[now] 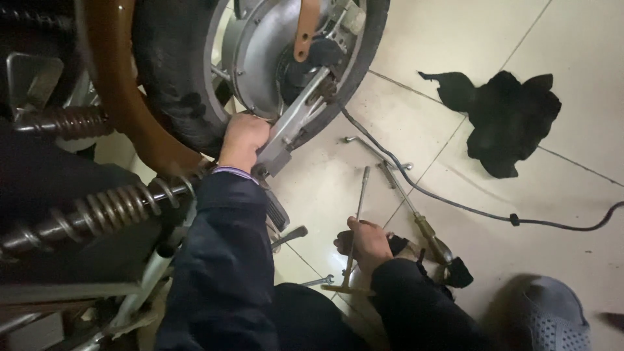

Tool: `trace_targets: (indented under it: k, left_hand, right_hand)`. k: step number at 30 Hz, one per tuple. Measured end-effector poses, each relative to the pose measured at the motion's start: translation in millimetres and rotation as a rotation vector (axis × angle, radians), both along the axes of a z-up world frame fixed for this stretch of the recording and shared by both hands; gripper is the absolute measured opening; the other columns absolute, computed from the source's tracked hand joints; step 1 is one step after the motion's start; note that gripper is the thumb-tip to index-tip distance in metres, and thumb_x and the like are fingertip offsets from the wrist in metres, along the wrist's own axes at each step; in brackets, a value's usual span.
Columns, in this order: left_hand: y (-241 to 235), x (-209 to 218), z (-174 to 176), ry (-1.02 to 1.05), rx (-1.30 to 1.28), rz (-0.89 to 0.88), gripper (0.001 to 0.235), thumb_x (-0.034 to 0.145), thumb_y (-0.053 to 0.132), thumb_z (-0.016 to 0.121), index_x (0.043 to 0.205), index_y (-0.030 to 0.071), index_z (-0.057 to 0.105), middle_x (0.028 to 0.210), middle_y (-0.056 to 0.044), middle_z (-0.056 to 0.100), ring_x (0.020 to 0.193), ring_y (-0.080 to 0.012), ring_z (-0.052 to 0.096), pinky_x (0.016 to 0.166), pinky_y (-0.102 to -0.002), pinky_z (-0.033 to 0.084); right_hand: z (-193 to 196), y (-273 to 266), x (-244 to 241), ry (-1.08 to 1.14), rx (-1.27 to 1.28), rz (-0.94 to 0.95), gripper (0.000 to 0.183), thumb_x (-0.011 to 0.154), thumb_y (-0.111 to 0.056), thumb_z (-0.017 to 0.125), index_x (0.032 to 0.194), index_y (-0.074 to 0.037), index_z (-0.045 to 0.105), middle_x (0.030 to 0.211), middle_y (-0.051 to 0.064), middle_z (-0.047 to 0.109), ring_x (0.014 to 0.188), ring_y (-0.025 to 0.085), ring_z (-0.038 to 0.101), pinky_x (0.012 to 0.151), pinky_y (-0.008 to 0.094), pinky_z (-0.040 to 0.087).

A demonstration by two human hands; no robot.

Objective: The person works on the rear wheel and brake assembly of a motorcycle, using a screwdriver to tighten screws and a wrench to adjust components. They handle small parts like springs and bolts on the floor while assembling the brake mechanism.

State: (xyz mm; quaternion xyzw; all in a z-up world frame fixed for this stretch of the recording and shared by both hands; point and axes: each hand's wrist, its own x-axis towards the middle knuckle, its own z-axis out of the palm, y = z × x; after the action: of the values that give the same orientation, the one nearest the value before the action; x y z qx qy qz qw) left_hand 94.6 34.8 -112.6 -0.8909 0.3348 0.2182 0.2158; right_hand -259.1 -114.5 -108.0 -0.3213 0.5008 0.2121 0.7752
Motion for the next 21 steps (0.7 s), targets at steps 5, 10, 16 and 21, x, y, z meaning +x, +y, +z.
trace_targets:
  k: [5,10,16,21]
  left_hand:
    - [76,90,-96,-0.408,-0.32,-0.602,0.016,0.079,0.011,0.071,0.064,0.01,0.071,0.069,-0.018,0.07,0.077,-0.0439,0.065,0.059,-0.047,0.058]
    - [13,33,-37,-0.196,-0.28,0.176,0.029,0.092,0.018,0.051,0.087,0.003,0.075,0.098,-0.017,0.076,0.104,-0.0342,0.069,0.087,-0.046,0.054]
    - [15,53,-65,-0.184,-0.031,0.106,0.025,0.09,0.013,0.055,0.102,0.008,0.076,0.114,-0.01,0.075,0.114,-0.0333,0.067,0.093,-0.041,0.055]
    - [10,33,-50,-0.013,-0.562,0.735,0.042,0.093,0.023,0.046,0.113,-0.003,0.072,0.125,-0.023,0.069,0.123,-0.0385,0.061,0.103,-0.051,0.048]
  right_hand:
    - [56,-14,2,-0.227,0.185,-0.341,0.073,0.104,-0.027,0.046,0.158,0.005,0.01,0.141,0.045,0.045,0.123,0.052,0.06,0.103,0.062,0.045]
    - [49,-17,-6,-0.264,0.101,-0.231,0.064,0.103,-0.016,0.044,0.159,-0.004,0.015,0.123,0.036,0.059,0.099,0.047,0.068,0.084,0.058,0.058]
    - [5,-1,-2,-0.182,-0.03,-0.34,0.061,0.1,-0.021,0.053,0.152,-0.003,0.027,0.109,0.036,0.066,0.065,0.041,0.07,0.048,0.044,0.058]
    - [77,-24,-6,-0.047,0.018,-0.397,0.068,0.101,-0.051,0.046,0.149,-0.004,0.04,0.129,0.028,0.066,0.089,0.038,0.067,0.069,0.039,0.052]
